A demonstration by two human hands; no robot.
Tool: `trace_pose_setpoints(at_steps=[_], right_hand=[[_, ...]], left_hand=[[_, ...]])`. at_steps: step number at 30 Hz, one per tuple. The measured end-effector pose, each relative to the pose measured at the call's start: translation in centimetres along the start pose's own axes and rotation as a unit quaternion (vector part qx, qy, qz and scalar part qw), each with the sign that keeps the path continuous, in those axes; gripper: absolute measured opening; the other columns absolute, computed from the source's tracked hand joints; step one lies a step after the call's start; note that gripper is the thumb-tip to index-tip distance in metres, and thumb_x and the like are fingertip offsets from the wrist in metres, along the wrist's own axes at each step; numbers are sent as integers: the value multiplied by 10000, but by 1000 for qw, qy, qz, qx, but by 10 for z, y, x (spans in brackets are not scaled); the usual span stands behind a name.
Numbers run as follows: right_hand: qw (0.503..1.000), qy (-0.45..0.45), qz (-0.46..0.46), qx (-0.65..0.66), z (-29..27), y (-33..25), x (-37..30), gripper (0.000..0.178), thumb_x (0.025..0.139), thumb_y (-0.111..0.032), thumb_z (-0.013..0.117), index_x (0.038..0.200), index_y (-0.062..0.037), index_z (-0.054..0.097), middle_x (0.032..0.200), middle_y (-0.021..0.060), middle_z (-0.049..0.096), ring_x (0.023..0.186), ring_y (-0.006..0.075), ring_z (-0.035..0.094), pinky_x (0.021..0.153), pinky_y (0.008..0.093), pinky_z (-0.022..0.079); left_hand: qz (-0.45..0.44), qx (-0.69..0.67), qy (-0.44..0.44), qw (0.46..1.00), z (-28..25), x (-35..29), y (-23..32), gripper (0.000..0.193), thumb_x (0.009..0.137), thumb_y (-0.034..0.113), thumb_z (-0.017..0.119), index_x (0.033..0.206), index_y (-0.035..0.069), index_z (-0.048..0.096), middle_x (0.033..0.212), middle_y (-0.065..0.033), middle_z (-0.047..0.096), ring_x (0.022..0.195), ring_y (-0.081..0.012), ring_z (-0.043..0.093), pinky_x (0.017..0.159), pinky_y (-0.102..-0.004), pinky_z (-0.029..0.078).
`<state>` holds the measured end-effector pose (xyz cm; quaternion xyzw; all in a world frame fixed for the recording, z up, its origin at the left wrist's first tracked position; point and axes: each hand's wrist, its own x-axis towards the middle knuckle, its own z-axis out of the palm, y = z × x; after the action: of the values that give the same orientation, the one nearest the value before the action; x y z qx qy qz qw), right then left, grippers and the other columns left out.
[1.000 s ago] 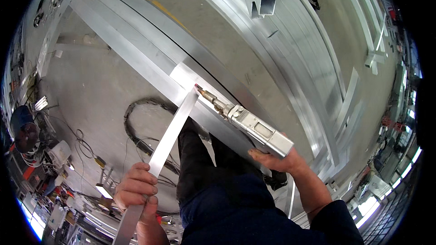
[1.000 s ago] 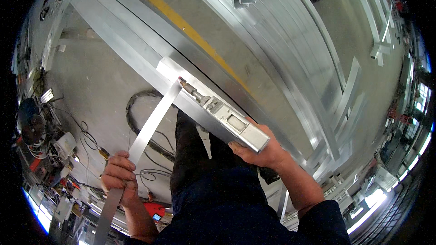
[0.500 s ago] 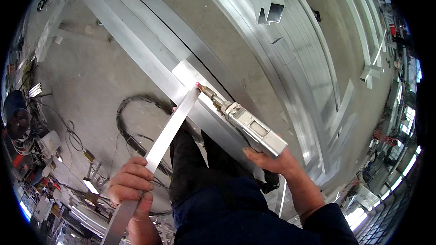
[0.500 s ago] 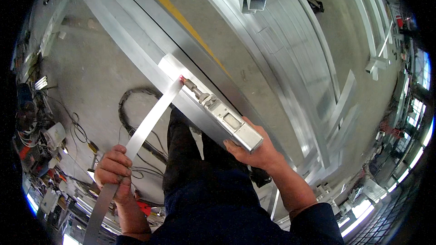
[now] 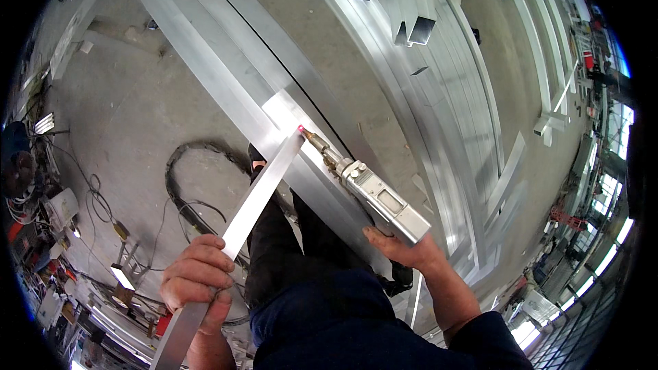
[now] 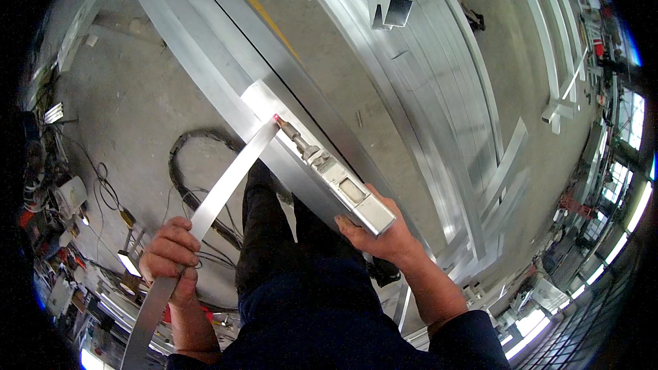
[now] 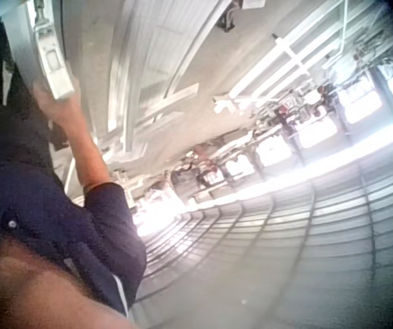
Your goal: The person uses a handheld welding tool to join aluminum frame pieces in a workshop. They position the pieces, weld along seams, and reposition the frames repeatedly to complete multiple joints.
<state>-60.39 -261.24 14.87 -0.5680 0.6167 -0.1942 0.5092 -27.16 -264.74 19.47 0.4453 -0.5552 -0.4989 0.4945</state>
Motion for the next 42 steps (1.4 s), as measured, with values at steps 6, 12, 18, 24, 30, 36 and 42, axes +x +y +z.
trace_pose_setpoints(at_steps=[6, 12, 18, 24, 30, 36, 42], right_hand=[[1000, -1, -7, -18, 0, 5, 0, 368, 797, -96, 722, 1137, -9, 610, 911, 128, 649, 775, 243, 668, 695, 316, 530], [981, -11, 192, 39, -3, -26, 4, 434, 817, -130, 728, 1211, -34, 575, 942, 67, 672, 841, 130, 669, 716, 291, 534], [949, -45, 305, 67, -13, -47, 11, 437, 822, -138, 724, 1221, -42, 574, 873, 55, 659, 762, 113, 642, 683, 286, 524], [990, -8, 132, 57, -6, -21, 0, 459, 819, -142, 715, 1243, -45, 569, 807, 38, 651, 686, 121, 638, 634, 286, 518], [982, -6, 167, 92, -8, -23, -6, 463, 808, -141, 719, 1235, -41, 571, 770, 40, 652, 667, 119, 640, 618, 287, 514], [975, -30, 216, 39, -12, -30, -5, 446, 792, -109, 727, 1200, -8, 577, 743, 73, 650, 630, 151, 647, 593, 292, 518], [999, -5, 16, -41, -9, -8, -17, 359, 798, -99, 716, 1113, 30, 601, 845, 125, 649, 719, 212, 671, 643, 311, 536]], left_hand=[[23, -6, 11, 1000, 1, -1, -7, 262, 776, 144, 770, 766, 144, 508, 702, -24, 633, 723, -239, 649, 825, -483, 503], [16, -21, 21, 999, 0, -5, -8, 239, 759, 105, 750, 766, 130, 513, 743, -29, 633, 768, -248, 650, 846, -496, 494], [30, -19, -6, 999, -3, -5, -10, 230, 754, 96, 742, 804, 124, 520, 759, -35, 624, 775, -258, 640, 858, -510, 487], [20, 7, 14, 1000, 1, -4, -6, 258, 822, 214, 747, 776, 148, 502, 741, -5, 590, 770, -234, 609, 850, -493, 459], [24, 17, -5, 1000, -1, -3, -7, 249, 839, 217, 721, 774, 151, 490, 739, -2, 583, 784, -227, 600, 858, -484, 455], [26, 21, -4, 999, -5, -7, -9, 241, 832, 203, 720, 783, 160, 488, 738, -3, 583, 778, -231, 596, 862, -483, 452], [20, -2, 0, 1000, -4, -6, -10, 274, 821, 180, 757, 765, 157, 489, 725, -11, 618, 784, -219, 633, 861, -477, 481]])
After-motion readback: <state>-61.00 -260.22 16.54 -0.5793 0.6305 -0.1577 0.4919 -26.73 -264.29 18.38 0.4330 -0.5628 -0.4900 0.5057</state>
